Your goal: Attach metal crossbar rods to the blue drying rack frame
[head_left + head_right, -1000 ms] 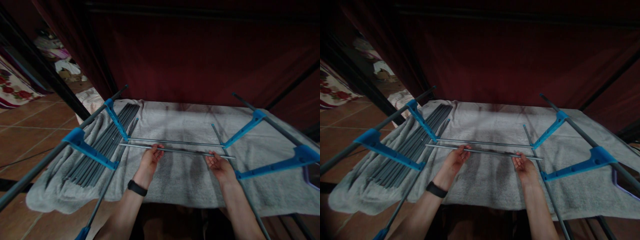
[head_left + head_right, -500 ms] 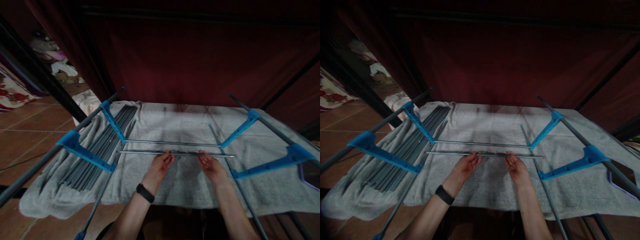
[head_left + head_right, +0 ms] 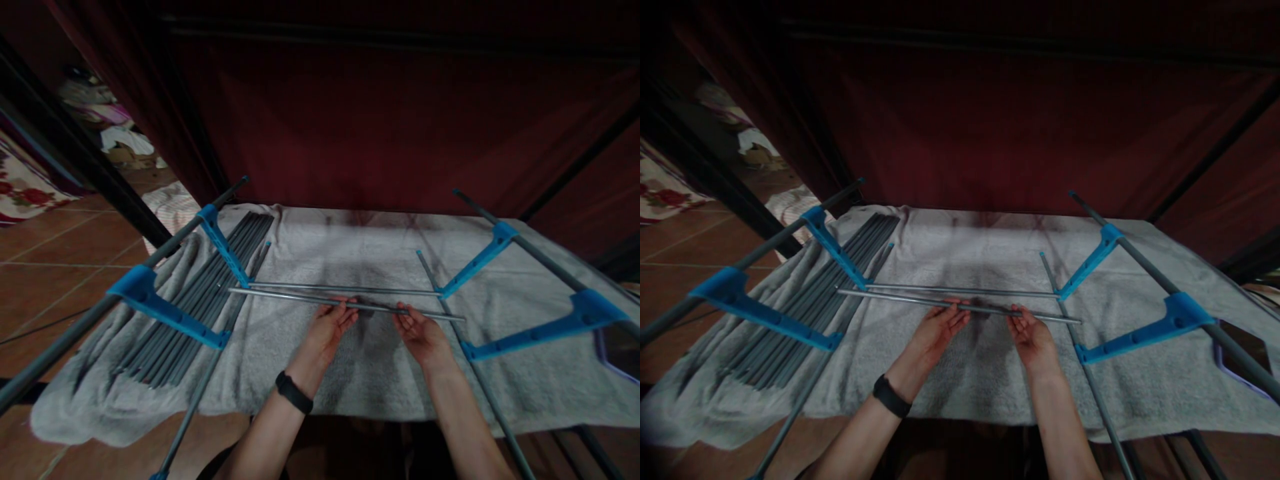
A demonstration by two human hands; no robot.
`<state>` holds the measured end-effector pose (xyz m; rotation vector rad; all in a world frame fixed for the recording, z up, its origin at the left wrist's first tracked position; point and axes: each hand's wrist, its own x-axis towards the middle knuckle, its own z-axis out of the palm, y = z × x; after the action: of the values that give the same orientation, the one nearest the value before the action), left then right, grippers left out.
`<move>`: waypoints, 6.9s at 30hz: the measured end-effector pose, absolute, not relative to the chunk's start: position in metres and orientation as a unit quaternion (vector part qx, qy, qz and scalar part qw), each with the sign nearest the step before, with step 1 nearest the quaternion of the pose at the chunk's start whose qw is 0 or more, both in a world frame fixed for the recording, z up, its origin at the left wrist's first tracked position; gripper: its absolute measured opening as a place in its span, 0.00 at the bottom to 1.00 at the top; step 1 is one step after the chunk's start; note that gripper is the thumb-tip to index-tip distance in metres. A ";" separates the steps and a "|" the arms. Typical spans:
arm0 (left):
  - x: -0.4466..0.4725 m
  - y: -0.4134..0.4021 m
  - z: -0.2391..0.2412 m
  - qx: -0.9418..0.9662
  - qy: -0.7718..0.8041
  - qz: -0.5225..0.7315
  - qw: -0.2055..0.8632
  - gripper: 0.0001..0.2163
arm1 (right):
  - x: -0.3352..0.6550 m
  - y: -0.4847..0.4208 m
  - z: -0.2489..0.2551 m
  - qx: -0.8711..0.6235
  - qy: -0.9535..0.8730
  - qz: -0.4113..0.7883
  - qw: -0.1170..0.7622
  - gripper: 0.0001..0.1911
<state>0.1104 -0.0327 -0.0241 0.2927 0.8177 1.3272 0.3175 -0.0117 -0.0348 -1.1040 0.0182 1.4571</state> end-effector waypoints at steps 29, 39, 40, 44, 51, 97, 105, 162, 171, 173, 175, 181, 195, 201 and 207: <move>0.098 -0.023 0.059 0.482 0.426 0.685 0.342 0.14 | 0.284 -0.039 -0.010 -0.338 -0.284 0.798 0.409 0.16; 0.076 -0.034 0.083 0.587 0.491 0.616 0.186 0.13 | 0.309 -0.018 -0.015 -0.447 -0.172 0.671 0.565 0.09; 0.074 -0.032 0.081 0.600 0.501 0.601 0.166 0.12 | 0.311 -0.018 -0.015 -0.449 -0.169 0.671 0.565 0.08; 0.068 -0.028 0.074 0.615 0.517 0.579 0.136 0.10 | 0.316 -0.017 -0.016 -0.455 -0.174 0.663 0.568 0.07; 0.065 -0.033 0.082 0.652 0.512 0.550 0.099 0.11 | 0.320 -0.014 -0.016 -0.458 -0.161 0.656 0.578 0.06; 0.024 -0.014 -0.014 0.824 0.528 0.150 0.143 0.13 | 0.373 -0.005 -0.030 -0.515 0.024 0.573 0.637 0.16; 0.025 -0.016 -0.015 0.821 0.547 0.046 0.158 0.16 | 0.377 -0.004 -0.037 -0.554 0.040 0.521 0.649 0.15; 0.061 -0.046 -0.012 0.829 0.554 0.037 0.069 0.17 | 0.383 -0.008 -0.032 -0.655 0.025 0.519 0.549 0.18; 0.067 -0.042 -0.015 0.831 0.552 0.027 0.062 0.15 | 0.375 -0.011 -0.023 -0.611 0.014 0.577 0.541 0.17; 0.067 -0.042 -0.015 0.831 0.552 0.028 0.064 0.15 | 0.373 -0.012 -0.025 -0.600 0.002 0.595 0.535 0.16; 0.067 -0.042 -0.015 0.830 0.552 0.028 0.068 0.16 | 0.371 -0.012 -0.027 -0.601 -0.002 0.595 0.533 0.15; 0.066 -0.041 -0.018 0.830 0.551 0.032 0.073 0.15 | 0.367 -0.013 -0.028 -0.613 -0.020 0.576 0.540 0.15; 0.056 -0.034 -0.015 0.822 0.556 0.029 0.119 0.18 | 0.363 -0.013 -0.027 -0.575 -0.008 0.596 0.561 0.13; 0.045 -0.021 -0.005 0.796 0.588 0.004 0.146 0.13 | 0.355 -0.012 -0.021 -0.525 0.006 0.592 0.611 0.11; 0.017 -0.018 0.007 0.742 0.668 -0.024 0.050 0.13 | 0.357 -0.012 -0.027 -0.499 0.002 0.580 0.644 0.10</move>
<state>0.0171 -0.0178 0.0070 2.2589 2.0345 -0.0717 0.3565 -0.0124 -0.0272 -1.1360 0.0036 1.3199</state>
